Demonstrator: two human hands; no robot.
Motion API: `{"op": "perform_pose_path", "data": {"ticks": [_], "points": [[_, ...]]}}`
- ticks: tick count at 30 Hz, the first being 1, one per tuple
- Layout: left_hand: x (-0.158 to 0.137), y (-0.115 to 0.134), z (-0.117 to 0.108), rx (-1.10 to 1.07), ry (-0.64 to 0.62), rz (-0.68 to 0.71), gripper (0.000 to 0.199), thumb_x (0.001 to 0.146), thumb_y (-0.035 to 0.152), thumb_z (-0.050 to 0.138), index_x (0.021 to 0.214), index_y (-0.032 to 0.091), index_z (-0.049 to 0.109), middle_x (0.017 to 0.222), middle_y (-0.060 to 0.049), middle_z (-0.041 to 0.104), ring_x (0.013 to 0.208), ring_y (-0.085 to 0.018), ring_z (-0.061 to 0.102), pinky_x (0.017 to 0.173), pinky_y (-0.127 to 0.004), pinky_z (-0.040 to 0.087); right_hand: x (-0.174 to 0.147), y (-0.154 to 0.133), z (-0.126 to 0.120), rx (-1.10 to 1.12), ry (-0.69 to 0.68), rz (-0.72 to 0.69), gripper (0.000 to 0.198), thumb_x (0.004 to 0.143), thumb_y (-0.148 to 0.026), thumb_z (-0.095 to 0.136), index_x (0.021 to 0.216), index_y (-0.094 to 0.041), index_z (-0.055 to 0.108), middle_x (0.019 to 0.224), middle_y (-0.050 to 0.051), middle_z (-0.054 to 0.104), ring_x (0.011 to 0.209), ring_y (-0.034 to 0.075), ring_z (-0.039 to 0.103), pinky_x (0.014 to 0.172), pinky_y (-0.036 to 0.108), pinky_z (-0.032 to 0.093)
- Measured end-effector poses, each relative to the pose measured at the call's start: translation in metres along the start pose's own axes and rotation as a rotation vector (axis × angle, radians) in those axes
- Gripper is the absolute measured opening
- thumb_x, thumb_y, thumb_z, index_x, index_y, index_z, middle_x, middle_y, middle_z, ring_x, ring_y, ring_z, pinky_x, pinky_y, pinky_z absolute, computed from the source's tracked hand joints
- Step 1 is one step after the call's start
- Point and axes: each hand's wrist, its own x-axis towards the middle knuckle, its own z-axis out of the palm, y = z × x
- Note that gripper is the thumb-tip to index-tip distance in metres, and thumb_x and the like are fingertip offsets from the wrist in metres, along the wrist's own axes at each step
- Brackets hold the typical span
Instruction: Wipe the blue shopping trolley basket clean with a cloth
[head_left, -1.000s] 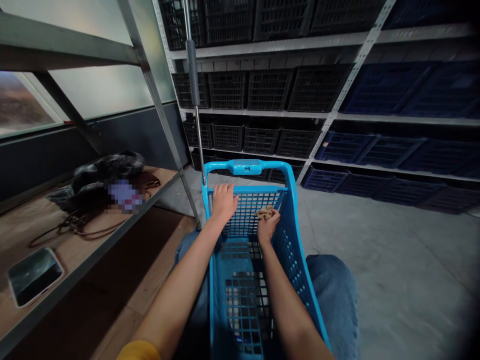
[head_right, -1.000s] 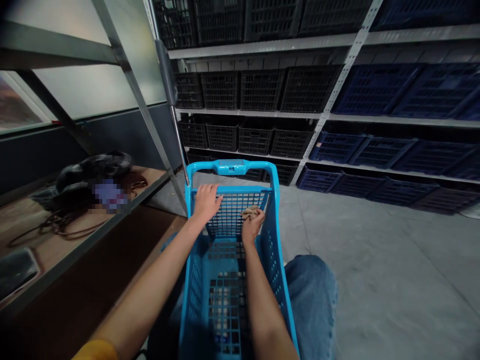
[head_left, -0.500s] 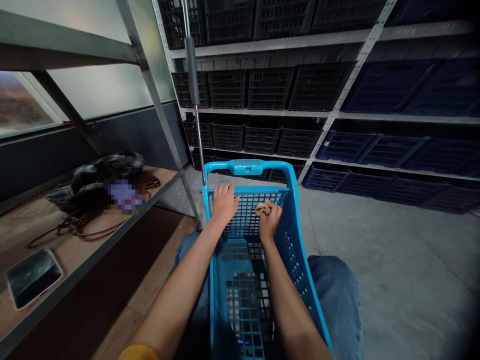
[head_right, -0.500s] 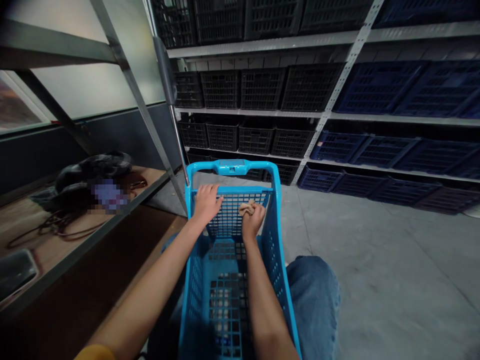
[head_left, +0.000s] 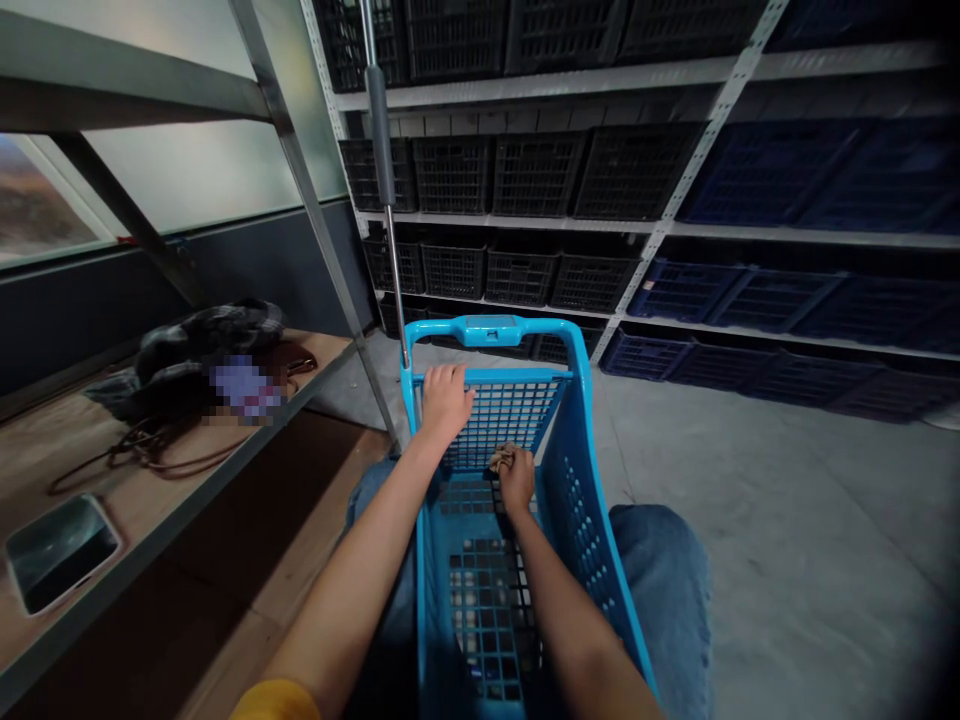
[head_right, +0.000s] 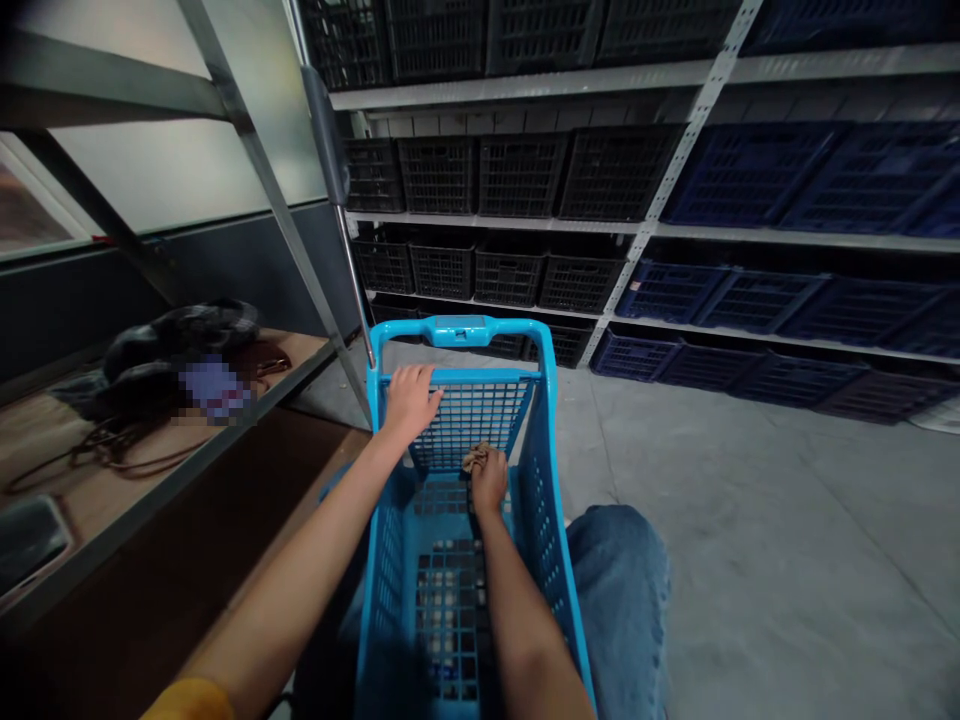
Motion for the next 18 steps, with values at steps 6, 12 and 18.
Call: {"op": "perform_pose_path", "data": {"ticks": [6,12,18], "points": [[0.0,0.001,0.0,-0.013,-0.008,-0.001,0.045,0.09,0.032,0.056,0.134,0.019,0.054,0.129,-0.013,0.062,0.125,-0.031,0.052,0.117,-0.05,0.03,0.047,-0.048,-0.022,0.136,0.263,0.028,0.015,0.075,-0.022,0.048,0.089,-0.021,0.055,0.102,0.008,0.053,0.098,0.023,0.052,0.092,0.037,0.043],[0.002,0.0,0.002,-0.022,-0.026,-0.012,0.047,0.091,0.031,0.055,0.136,0.017,0.052,0.131,-0.013,0.061,0.128,-0.031,0.05,0.118,-0.05,0.029,0.07,-0.06,-0.037,0.157,0.306,-0.131,0.03,0.075,-0.018,0.047,0.102,-0.021,0.058,0.115,0.009,0.053,0.109,0.022,0.051,0.1,0.038,0.04],[0.0,0.0,0.0,-0.012,-0.013,0.004,0.047,0.091,0.032,0.055,0.136,0.017,0.052,0.131,-0.013,0.061,0.127,-0.03,0.051,0.118,-0.05,0.03,0.001,0.011,-0.006,0.017,0.095,0.097,0.018,0.073,-0.021,0.049,0.087,-0.019,0.06,0.093,0.007,0.057,0.095,0.023,0.053,0.092,0.037,0.042]]}}
